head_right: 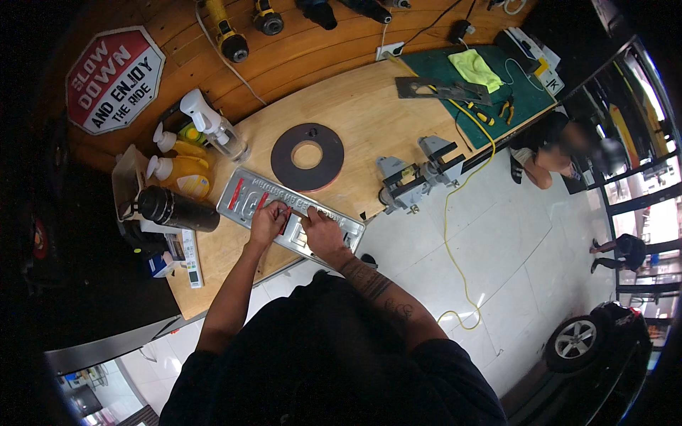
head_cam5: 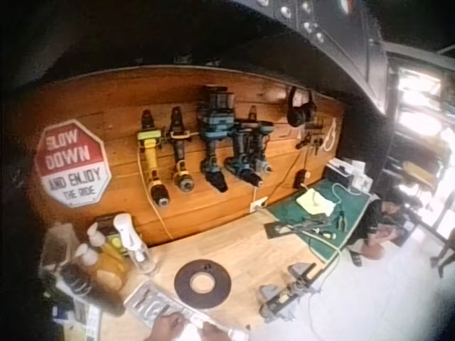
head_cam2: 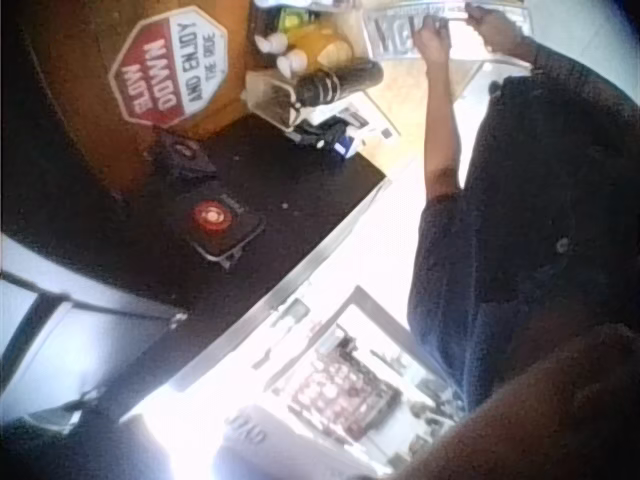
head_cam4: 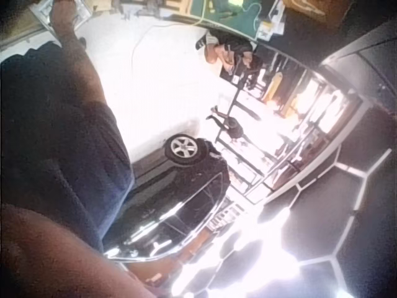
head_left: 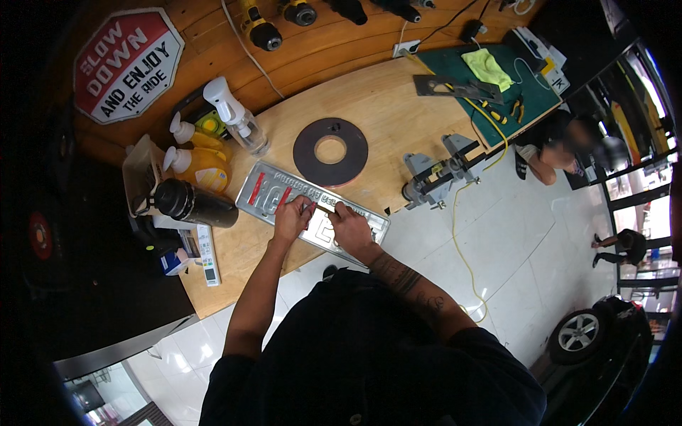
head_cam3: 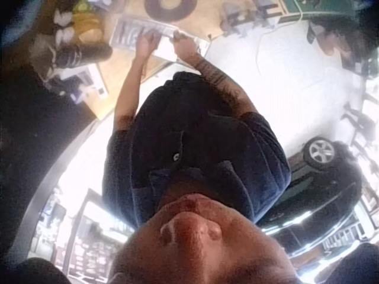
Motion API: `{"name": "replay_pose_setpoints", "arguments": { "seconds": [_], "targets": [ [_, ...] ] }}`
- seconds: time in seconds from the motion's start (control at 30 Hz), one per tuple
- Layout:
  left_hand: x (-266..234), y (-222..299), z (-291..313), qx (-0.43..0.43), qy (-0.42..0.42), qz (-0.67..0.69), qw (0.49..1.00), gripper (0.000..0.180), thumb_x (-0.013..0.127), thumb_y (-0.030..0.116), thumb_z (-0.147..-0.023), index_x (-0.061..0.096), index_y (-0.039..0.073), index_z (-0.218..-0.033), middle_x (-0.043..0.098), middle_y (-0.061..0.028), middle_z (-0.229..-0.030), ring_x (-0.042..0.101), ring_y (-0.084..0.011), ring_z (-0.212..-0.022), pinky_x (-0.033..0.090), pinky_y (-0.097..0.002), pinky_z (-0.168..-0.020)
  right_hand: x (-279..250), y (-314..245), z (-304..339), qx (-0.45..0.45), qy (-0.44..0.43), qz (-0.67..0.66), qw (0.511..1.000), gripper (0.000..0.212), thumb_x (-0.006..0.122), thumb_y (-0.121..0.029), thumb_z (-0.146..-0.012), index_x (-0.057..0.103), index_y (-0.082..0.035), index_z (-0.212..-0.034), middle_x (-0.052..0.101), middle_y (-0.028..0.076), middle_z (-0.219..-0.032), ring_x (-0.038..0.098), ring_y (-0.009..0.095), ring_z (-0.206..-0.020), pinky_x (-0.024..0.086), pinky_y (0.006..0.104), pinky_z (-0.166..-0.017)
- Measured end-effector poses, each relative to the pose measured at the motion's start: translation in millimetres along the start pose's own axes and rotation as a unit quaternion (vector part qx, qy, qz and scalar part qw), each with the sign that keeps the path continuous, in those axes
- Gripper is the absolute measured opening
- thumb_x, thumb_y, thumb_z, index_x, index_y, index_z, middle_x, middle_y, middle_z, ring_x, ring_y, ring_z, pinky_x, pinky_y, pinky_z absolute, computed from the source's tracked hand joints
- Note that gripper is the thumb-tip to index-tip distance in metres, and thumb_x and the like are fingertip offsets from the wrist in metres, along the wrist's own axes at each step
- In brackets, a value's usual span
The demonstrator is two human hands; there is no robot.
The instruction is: The person applies red adhesive strips to a metal license plate on a workbench. They handle the plate, position the strips, and smooth them down with their fingers. The person also uses a roll of black tape and a small tool during the process.
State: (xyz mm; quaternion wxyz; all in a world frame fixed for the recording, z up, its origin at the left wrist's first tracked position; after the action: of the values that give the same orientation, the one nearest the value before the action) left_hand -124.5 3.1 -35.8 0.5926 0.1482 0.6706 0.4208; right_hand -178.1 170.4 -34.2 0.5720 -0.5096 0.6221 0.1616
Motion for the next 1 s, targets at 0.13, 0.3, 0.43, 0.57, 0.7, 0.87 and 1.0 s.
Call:
{"name": "replay_pose_setpoints", "arguments": {
  "seconds": [0.13, 0.3, 0.43, 0.57, 0.7, 0.87, 1.0],
  "targets": [
    [3.9, -5.5, -0.5, 0.022, 0.028, -0.019, 0.999, 0.013, 0.068, 0.007, -0.080, 0.067, 0.003, -0.092, 0.062, -0.0147, -0.064, 0.060, -0.0234, -0.055, 0.046, -0.0364, -0.055, -10.0, 7.1, 1.3, 0.079, 0.031, -0.076, 0.993, 0.012, 0.063, -0.003, -0.078, 0.062, -0.002, -0.089, 0.056, 0.013, -0.094, 0.065, 0.029, -0.076, 0.054, 0.0399, -0.066],
    [11.5, 1.9, -5.7, -0.002, 0.048, -0.051, 0.998, 0.016, 0.069, 0.015, -0.081, 0.067, 0.000, -0.087, 0.064, -0.0179, -0.067, 0.063, -0.0295, -0.059, 0.048, -0.0399, -0.057, -4.2, 45.5, 1.5, 0.152, 0.100, -0.253, 0.950, 0.012, 0.065, 0.003, -0.076, 0.063, 0.001, -0.088, 0.061, 0.016, -0.085, 0.066, 0.030, -0.074, 0.052, 0.0386, -0.066],
    [15.6, 9.3, -9.7, -0.014, 0.072, -0.112, 0.991, 0.021, 0.071, 0.018, -0.081, 0.066, -0.002, -0.080, 0.065, -0.0203, -0.069, 0.064, -0.0348, -0.063, 0.049, -0.0435, -0.060, 7.8, 60.1, 4.7, 0.187, 0.072, -0.306, 0.931, 0.013, 0.065, 0.003, -0.076, 0.064, 0.002, -0.089, 0.065, 0.016, -0.083, 0.067, 0.027, -0.074, 0.053, 0.0350, -0.068],
    [18.6, 11.5, -15.2, -0.064, 0.053, -0.141, 0.987, 0.022, 0.070, 0.020, -0.081, 0.066, -0.001, -0.082, 0.066, -0.0235, -0.076, 0.065, -0.0400, -0.073, 0.050, -0.0478, -0.067, 15.1, 67.2, 5.3, 0.188, 0.061, -0.329, 0.924, 0.014, 0.065, 0.002, -0.076, 0.064, 0.002, -0.090, 0.066, 0.016, -0.082, 0.068, 0.025, -0.076, 0.053, 0.0338, -0.069],
    [18.4, 12.0, -17.4, -0.095, 0.036, -0.152, 0.983, 0.020, 0.069, 0.019, -0.081, 0.066, -0.001, -0.085, 0.066, -0.0249, -0.080, 0.065, -0.0419, -0.079, 0.051, -0.0494, -0.071, 18.1, 73.2, 2.2, 0.182, 0.036, -0.350, 0.918, 0.015, 0.065, 0.001, -0.077, 0.064, 0.002, -0.093, 0.067, 0.016, -0.083, 0.068, 0.026, -0.076, 0.053, 0.0338, -0.071],
    [17.2, 13.5, -12.2, -0.083, 0.047, -0.155, 0.983, 0.017, 0.068, 0.017, -0.082, 0.066, 0.000, -0.085, 0.066, -0.0252, -0.080, 0.065, -0.0412, -0.077, 0.051, -0.0486, -0.070, 11.2, 69.9, -3.0, 0.188, -0.045, -0.351, 0.916, 0.016, 0.063, -0.005, -0.081, 0.065, 0.001, -0.097, 0.069, 0.017, -0.087, 0.069, 0.028, -0.080, 0.054, 0.0359, -0.074],
    [14.6, 9.8, -5.4, -0.060, 0.080, -0.125, 0.987, 0.016, 0.065, 0.016, -0.083, 0.066, 0.000, -0.085, 0.065, -0.0247, -0.076, 0.065, -0.0417, -0.075, 0.050, -0.0479, -0.069, 10.3, 61.6, -14.7, 0.140, -0.058, -0.325, 0.934, 0.018, 0.063, -0.008, -0.082, 0.066, -0.001, -0.098, 0.070, 0.018, -0.090, 0.069, 0.031, -0.082, 0.054, 0.0387, -0.074]
  ]
}}
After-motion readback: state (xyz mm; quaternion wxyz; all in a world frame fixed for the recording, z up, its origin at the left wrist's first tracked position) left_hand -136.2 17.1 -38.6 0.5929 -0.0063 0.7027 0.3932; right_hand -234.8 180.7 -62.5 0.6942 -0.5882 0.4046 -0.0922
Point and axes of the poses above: each hand's wrist, its own z-axis away from the middle knuckle, its own x-axis out of the palm, y = z × x, the point moved 3 cm from there along -z, towards the middle knuckle
